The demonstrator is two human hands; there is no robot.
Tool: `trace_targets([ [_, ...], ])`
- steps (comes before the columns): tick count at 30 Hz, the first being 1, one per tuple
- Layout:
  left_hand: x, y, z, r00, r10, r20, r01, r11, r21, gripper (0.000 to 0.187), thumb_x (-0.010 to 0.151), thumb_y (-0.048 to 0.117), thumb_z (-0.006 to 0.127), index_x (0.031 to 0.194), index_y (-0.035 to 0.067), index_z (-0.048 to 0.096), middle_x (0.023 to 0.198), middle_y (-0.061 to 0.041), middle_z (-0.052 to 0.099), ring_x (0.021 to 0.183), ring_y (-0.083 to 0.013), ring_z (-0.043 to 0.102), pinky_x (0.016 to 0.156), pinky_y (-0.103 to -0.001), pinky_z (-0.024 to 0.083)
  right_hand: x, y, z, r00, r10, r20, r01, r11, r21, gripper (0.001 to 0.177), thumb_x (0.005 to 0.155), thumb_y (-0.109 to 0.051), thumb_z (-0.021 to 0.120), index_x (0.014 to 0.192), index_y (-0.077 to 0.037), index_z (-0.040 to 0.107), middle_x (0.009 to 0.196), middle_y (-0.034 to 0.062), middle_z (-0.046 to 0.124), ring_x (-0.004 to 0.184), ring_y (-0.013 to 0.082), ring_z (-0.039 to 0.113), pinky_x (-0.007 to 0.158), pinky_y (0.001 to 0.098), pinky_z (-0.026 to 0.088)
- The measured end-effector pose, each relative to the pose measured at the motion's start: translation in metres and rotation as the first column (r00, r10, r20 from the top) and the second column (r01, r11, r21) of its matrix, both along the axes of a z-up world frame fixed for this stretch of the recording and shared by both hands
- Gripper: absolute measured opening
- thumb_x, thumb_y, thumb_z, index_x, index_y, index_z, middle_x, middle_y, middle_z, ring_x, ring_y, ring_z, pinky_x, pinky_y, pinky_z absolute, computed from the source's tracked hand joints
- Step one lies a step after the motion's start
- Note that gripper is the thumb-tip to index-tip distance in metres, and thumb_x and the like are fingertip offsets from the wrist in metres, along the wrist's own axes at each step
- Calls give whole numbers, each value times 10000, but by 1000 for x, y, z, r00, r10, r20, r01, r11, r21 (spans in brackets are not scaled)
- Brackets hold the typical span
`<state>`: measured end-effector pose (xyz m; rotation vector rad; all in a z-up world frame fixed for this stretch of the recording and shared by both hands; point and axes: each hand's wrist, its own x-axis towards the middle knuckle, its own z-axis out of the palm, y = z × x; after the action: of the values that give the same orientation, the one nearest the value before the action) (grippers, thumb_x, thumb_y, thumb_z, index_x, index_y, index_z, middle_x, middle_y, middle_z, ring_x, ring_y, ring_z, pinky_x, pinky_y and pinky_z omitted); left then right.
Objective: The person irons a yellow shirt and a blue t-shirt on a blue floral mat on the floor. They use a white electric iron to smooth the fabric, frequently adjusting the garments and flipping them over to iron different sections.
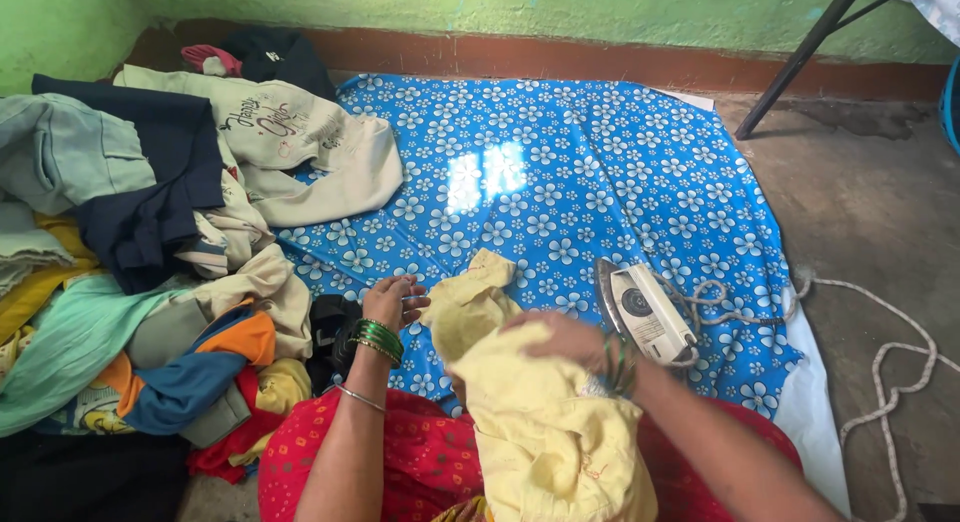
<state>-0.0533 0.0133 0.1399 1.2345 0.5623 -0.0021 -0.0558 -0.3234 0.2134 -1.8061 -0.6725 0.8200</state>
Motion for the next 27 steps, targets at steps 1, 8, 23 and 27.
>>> trace_targets([
  [1,-2,1,-2,1000,3,4,-3,1000,7,259,941,164,567,1132,24,671,925,-71,745,737,-194,746,544,-284,537,19,-9,12,999,-23,-24,26,994,109,475,837,-205,764,1281,-59,680,1272,112,706,1159,194,659,1025,343,524],
  [8,-2,-8,-7,995,-68,-80,73,996,59,262,945,195,622,1149,37,667,952,-87,762,759,-208,754,565,-298,545,293,-209,140,774,-632,29,569,716,403,341,1034,-229,627,1329,-59,648,1288,88,718,1165,209,691,983,361,567],
  [23,1,8,41,649,8,-761,760,-46,648,651,772,482,839,1313,168,660,1414,-155,539,1305,-355,528,1007,-487,507,37,-102,-55,886,-200,419,351,879,-323,301,863,-259,739,1129,-119,747,1010,64,813,942,182,772,845,350,611],
  [27,-13,68,55,490,27,-871,870,43,491,702,685,488,862,1271,145,683,1339,-158,598,1235,-338,583,989,-452,520,-30,-36,-73,938,-199,284,273,928,-251,301,817,-228,797,1087,-99,758,990,51,819,910,164,793,829,307,634],
])
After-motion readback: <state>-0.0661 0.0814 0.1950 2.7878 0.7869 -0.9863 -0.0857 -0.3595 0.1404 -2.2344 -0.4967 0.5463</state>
